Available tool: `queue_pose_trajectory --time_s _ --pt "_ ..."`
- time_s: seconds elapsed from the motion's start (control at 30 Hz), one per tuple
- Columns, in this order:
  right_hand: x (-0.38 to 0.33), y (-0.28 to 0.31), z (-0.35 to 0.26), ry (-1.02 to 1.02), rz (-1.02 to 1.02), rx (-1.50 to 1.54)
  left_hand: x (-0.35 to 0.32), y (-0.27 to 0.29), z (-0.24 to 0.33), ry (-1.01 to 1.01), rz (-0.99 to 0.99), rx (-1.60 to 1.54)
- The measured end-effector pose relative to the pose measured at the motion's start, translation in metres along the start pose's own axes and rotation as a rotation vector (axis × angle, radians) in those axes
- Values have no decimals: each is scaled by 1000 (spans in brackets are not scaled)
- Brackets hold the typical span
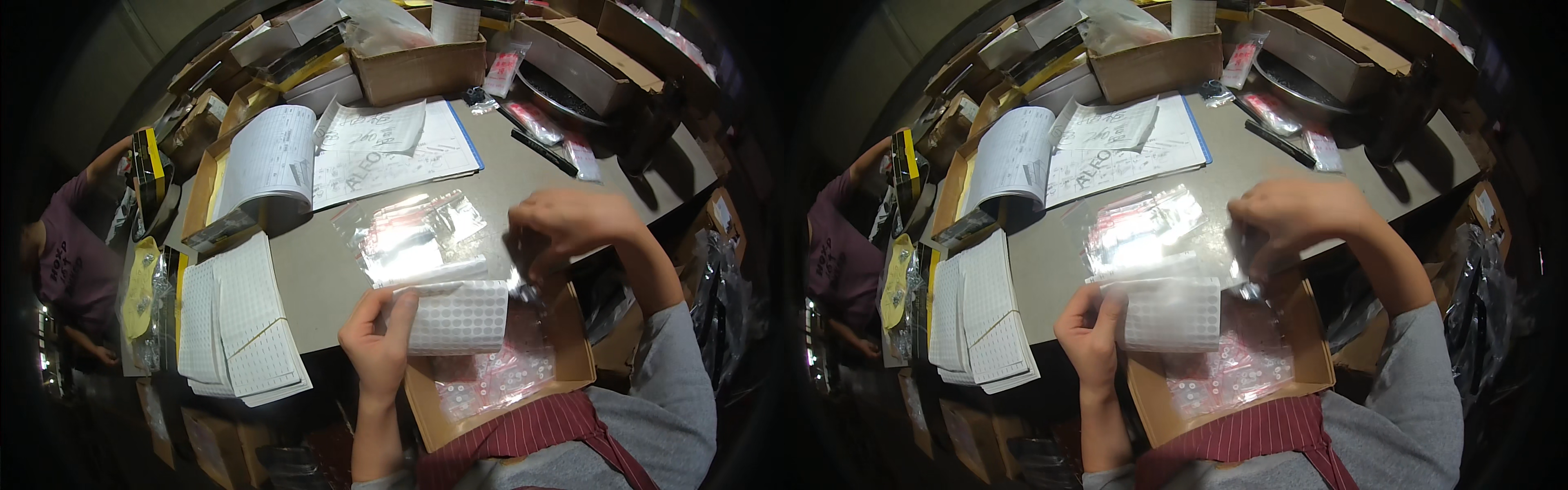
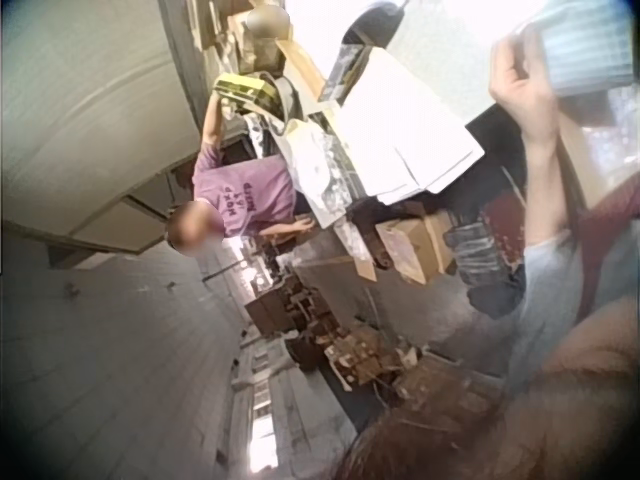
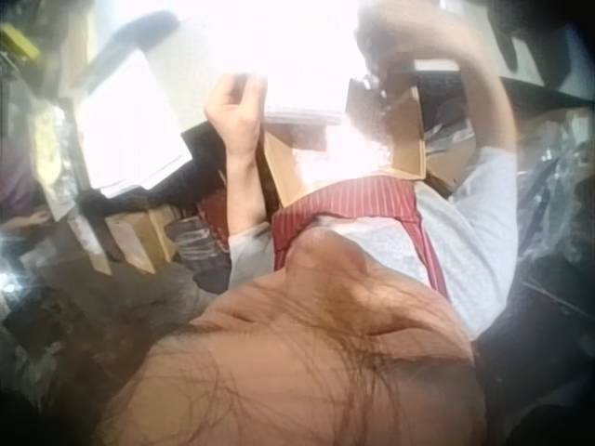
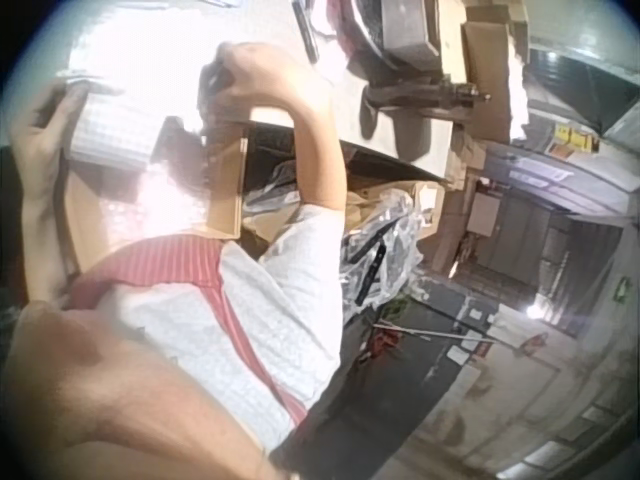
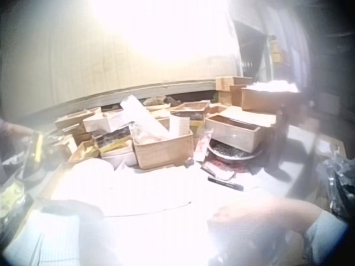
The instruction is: The person repeatedly picks up sheets of small square stickers, peels individual stickers off, and places them into a small cardboard box. The person handles the sticker sheets one at a time and continues the process throughout the clip.
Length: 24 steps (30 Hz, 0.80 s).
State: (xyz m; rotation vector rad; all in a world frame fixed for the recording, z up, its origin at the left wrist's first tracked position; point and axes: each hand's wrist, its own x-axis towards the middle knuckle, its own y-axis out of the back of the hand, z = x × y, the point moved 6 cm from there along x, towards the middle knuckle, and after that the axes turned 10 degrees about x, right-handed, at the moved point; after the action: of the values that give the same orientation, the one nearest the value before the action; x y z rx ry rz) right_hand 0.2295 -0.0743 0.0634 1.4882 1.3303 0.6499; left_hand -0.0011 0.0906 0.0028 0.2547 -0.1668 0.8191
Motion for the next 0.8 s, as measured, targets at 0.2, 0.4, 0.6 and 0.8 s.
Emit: queue_pose_trajectory --time_s 0.2,0.4,0.6,0.8 --pt "-3 3 -45 215 128 527 1 -3 -2 -27 -25 32" --pt "15 -15 -44 260 91 545 1 -4 2 -63 -17 83" --pt "17 -10 -39 356 225 685 1 -2 -1 -31 16 91" --pt "54 2 -6 136 244 585 1 -3 -3 -12 -1 114"
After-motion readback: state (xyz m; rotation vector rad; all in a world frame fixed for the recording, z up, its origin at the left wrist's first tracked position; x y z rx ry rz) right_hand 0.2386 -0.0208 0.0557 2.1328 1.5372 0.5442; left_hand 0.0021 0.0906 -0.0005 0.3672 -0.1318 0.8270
